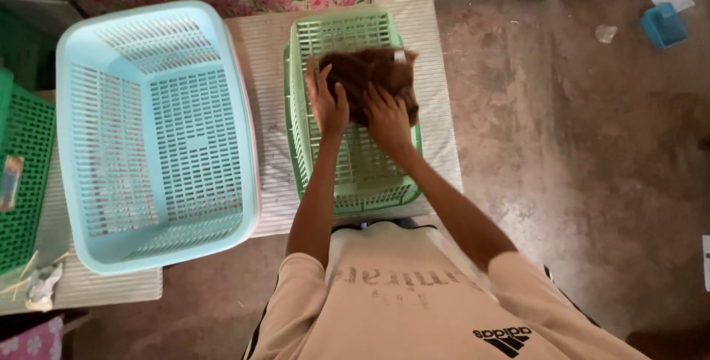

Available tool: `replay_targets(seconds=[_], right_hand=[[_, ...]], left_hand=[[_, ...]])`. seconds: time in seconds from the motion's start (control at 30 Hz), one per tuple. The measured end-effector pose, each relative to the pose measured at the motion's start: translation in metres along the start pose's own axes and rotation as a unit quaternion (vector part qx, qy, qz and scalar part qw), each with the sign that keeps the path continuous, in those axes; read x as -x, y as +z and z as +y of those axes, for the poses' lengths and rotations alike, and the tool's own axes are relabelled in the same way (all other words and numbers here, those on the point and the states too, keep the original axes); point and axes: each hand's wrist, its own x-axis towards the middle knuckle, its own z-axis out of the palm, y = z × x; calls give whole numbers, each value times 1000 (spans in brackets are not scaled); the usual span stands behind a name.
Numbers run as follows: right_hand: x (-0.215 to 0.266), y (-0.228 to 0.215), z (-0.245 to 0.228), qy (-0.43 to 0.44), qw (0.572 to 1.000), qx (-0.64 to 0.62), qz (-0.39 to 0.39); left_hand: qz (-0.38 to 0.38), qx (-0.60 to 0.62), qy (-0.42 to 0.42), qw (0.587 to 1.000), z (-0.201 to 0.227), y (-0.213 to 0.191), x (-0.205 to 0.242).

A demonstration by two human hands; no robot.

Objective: Wiping a plastic basket with a cloth and cleaning a shelf before storing the basket

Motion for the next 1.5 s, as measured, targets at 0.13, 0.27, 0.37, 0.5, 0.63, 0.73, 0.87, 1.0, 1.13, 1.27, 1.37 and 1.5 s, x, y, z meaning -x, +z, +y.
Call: replay_targets(seconds=[0.13, 0.27, 0.37, 0.5, 0.63, 0.73, 0.87, 1.0, 1.13, 1.27, 1.37, 1.5], right_hand=[[32, -42, -20, 8, 1000, 6, -15], [77, -72, -45, 23, 999, -14, -44], [108, -114, -62, 14, 994, -14, -108], [133, -129, -51, 36, 975, -17, -218], [89, -112, 5, 209, 906, -221, -294], [2, -81, 48, 296, 861, -324, -257], [-122, -106, 45, 262, 883, -300, -249], [-135, 29, 71, 119, 921, -157, -335], [-96, 48, 52, 18, 970, -41, -240], [-68, 68, 49, 74, 981, 21, -180], [-29, 77, 42, 73, 975, 53, -202], [44, 27, 9, 79, 973, 81, -202]], left_hand=[[23, 41, -12, 999, 25, -12, -4], [13, 52, -10, 998, 12, -4, 0], [-9, 18, -26, 999, 9, -3, 3], [-32, 26, -44, 998, 17, -12, -3], [-42, 191, -168, 966, 67, -65, -9], [-89, 118, -198, 969, 75, -85, 9], [-174, 138, -124, 967, 57, -64, 34], [-164, -261, -57, 950, 63, -49, 52], [-154, -363, -71, 916, 57, -52, 69], [-56, -405, -7, 912, 62, -47, 76], [-37, -423, 17, 905, 39, -38, 78], [-51, -407, 8, 912, 48, -42, 80]])
